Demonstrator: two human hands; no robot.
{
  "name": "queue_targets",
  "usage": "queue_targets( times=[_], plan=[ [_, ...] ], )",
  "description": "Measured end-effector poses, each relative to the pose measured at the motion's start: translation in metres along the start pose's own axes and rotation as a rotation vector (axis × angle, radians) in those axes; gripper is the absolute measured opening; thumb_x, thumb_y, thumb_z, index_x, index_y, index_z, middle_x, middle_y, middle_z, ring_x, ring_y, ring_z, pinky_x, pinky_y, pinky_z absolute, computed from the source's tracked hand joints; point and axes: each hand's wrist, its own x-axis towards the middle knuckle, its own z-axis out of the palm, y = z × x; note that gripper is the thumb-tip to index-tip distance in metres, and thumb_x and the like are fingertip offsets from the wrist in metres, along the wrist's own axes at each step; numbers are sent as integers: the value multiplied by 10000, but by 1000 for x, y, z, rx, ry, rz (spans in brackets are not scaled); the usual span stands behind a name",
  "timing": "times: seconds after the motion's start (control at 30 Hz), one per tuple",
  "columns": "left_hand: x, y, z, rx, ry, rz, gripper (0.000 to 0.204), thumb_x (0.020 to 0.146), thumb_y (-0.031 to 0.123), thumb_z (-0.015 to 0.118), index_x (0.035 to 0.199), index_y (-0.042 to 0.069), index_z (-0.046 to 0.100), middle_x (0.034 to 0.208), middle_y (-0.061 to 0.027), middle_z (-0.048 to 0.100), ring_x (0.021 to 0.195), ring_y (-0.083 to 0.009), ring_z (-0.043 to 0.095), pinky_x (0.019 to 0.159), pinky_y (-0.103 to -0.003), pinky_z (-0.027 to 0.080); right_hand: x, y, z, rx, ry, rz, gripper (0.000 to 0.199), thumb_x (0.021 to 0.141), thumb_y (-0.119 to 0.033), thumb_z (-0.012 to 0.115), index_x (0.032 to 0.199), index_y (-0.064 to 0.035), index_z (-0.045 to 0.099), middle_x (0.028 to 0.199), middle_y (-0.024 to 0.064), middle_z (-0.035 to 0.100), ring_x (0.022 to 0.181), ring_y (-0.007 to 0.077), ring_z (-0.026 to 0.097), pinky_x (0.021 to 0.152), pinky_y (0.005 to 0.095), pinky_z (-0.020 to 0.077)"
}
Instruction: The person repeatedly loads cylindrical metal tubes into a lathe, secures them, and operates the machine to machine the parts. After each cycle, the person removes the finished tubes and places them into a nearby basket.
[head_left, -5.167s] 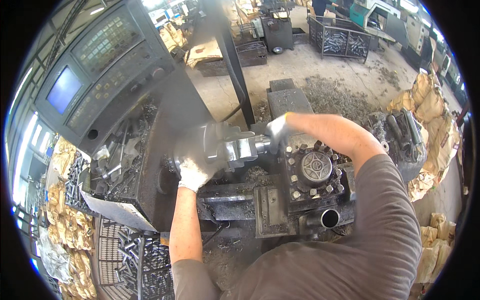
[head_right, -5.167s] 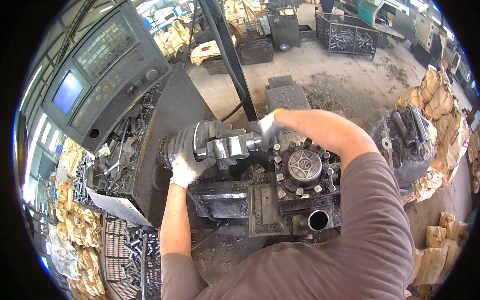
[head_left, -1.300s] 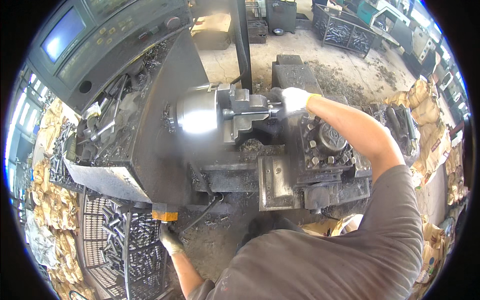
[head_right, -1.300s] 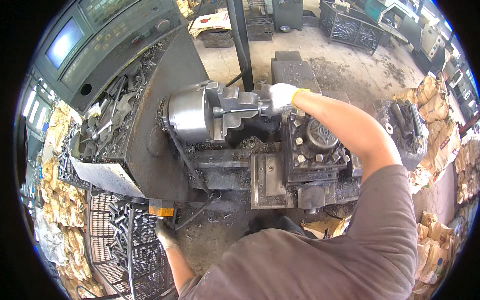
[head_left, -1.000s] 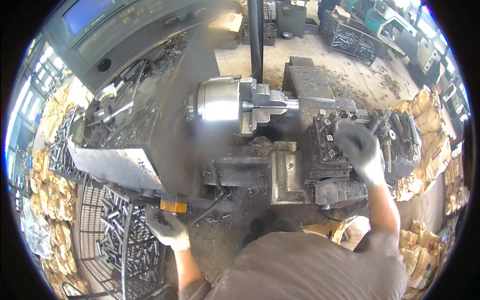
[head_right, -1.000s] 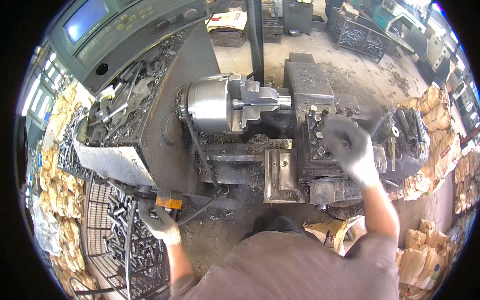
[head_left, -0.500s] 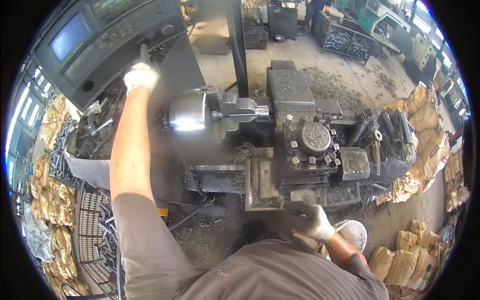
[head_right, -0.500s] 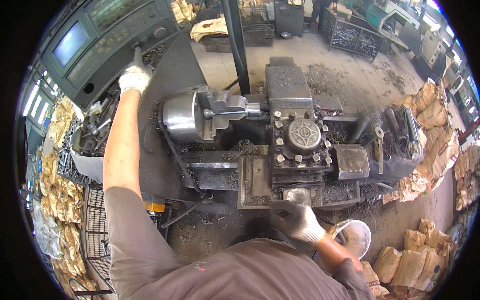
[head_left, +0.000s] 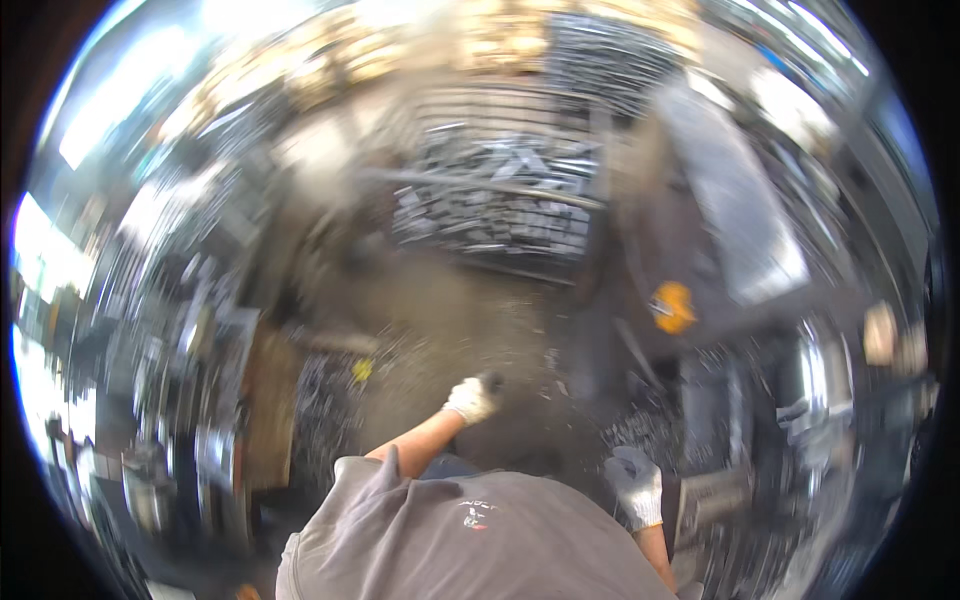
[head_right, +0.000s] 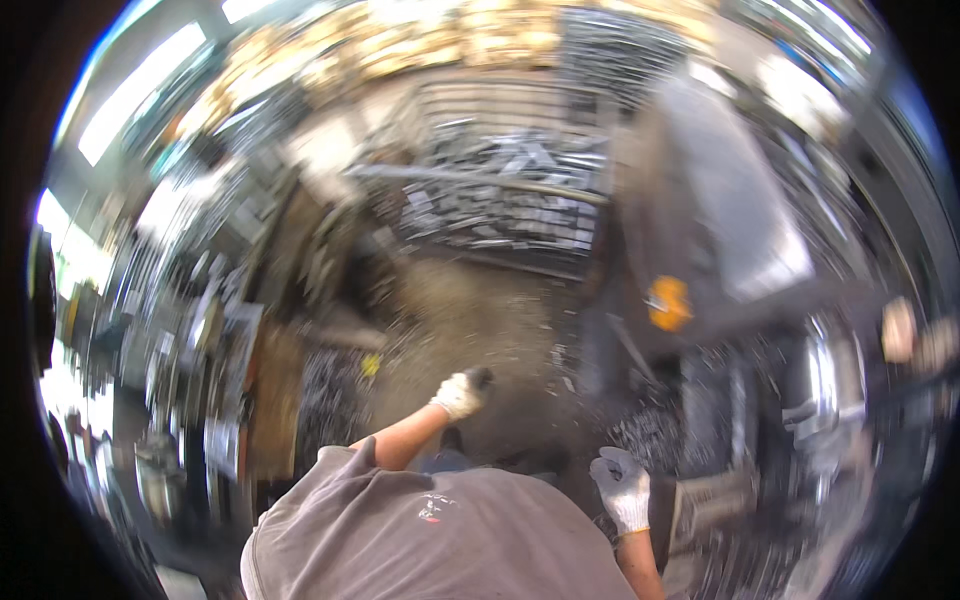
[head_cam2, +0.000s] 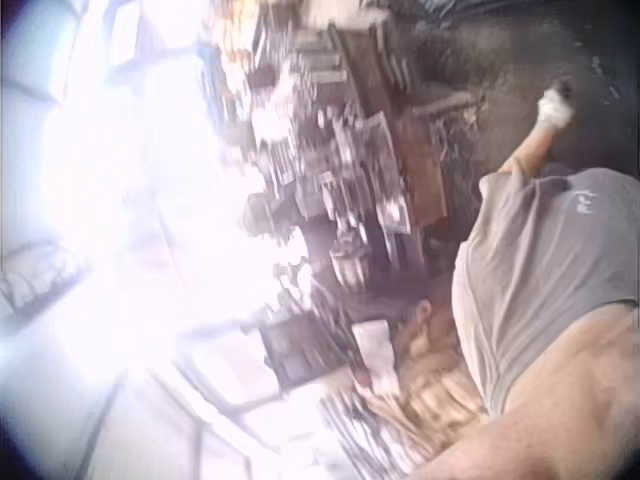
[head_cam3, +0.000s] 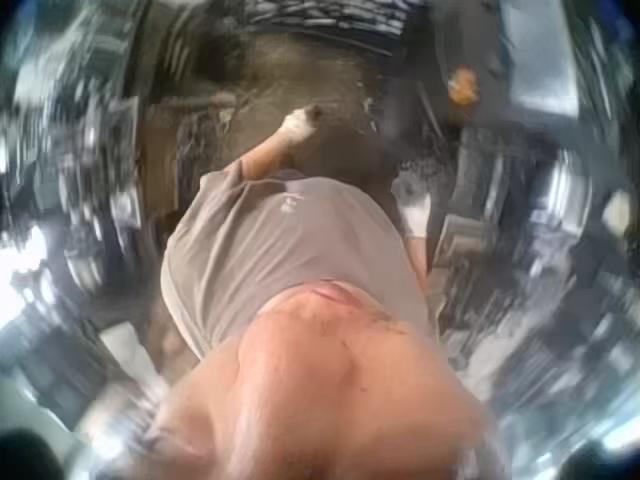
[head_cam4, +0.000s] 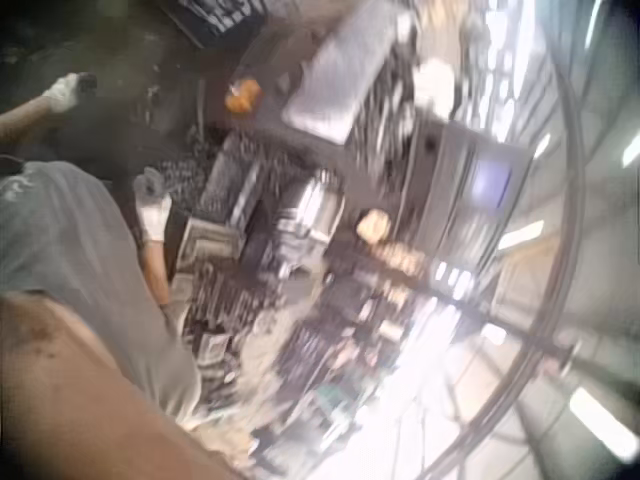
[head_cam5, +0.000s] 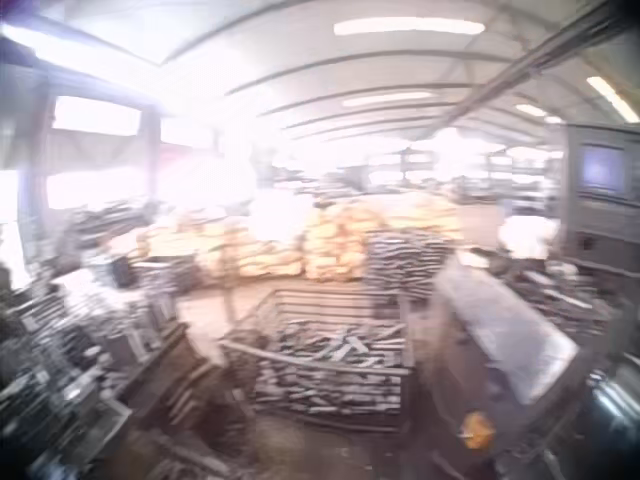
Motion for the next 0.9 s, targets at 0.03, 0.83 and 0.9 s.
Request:
queue_targets(
  times=[0.03,0.83,0.9],
  plan=[
    [-28,-75,-16,-78,96,-243,369,981,359,655,1282,173,761,1261,-185,774,1200,-396,731,1033,-481,574,11,-11,25,81,-108,-8,328,934,-140,798,1189,61,755,939,155,814,851,191,786,803,321,619],
    [-626,-384,6,-53,1943,-1974,496,1126,410,496,1452,50,596,1460,-182,587,1205,-386,647,1005,-485,560,25,-258,517,-809,-1432,-1119,381,936,-347,661,1162,-52,744,1039,248,760,951,474,724,835,547,583],
    [-561,-395,-8,-137,1902,-1799,482,1113,394,522,1442,51,601,1414,-167,597,1173,-360,643,989,-473,558,35,-267,524,-843,-1450,-1091,370,903,-335,689,1133,-52,753,994,262,755,940,474,729,843,558,579]
  ],
)
